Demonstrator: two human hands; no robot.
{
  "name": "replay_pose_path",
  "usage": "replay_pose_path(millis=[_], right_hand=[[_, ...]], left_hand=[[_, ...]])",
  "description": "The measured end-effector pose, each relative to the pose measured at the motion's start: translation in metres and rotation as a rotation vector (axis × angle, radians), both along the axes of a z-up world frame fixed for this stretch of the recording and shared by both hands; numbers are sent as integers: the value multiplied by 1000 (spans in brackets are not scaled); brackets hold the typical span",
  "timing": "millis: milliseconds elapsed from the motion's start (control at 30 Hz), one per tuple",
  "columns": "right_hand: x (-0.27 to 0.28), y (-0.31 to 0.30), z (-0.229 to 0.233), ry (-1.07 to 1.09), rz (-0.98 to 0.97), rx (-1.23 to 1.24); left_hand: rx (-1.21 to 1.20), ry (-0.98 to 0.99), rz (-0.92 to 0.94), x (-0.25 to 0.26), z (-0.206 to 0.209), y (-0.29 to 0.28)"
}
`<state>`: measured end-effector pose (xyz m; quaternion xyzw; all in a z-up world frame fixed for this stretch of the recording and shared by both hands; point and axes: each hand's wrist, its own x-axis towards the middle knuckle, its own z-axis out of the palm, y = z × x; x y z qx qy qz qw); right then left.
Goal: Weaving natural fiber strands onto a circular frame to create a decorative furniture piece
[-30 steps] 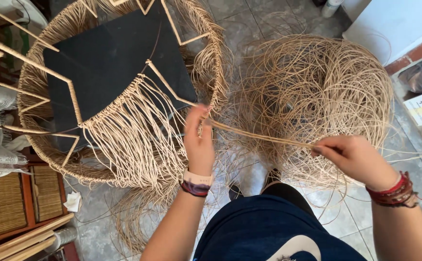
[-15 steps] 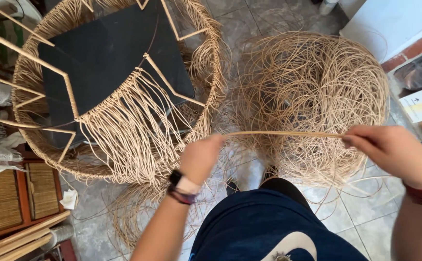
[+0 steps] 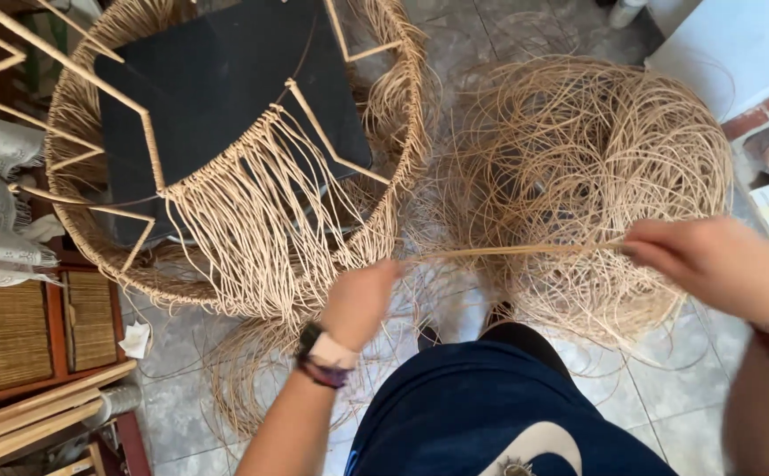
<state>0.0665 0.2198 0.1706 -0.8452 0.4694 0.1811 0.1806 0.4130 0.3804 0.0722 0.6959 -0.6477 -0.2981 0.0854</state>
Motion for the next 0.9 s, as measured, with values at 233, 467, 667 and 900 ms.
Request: replay_pose_path(millis=[233, 467, 667, 900], right_hand=[[80, 29, -14, -9, 279, 40], [39, -12, -16, -75, 121, -42], [109, 15, -40, -97, 377, 33], [72, -33, -17, -58, 256, 24]], left_hand=[[-154, 462, -150, -61, 39, -10], [81, 24, 130, 17, 2, 15], [-190, 425, -67, -36, 21, -5], [265, 154, 249, 32, 31, 15]])
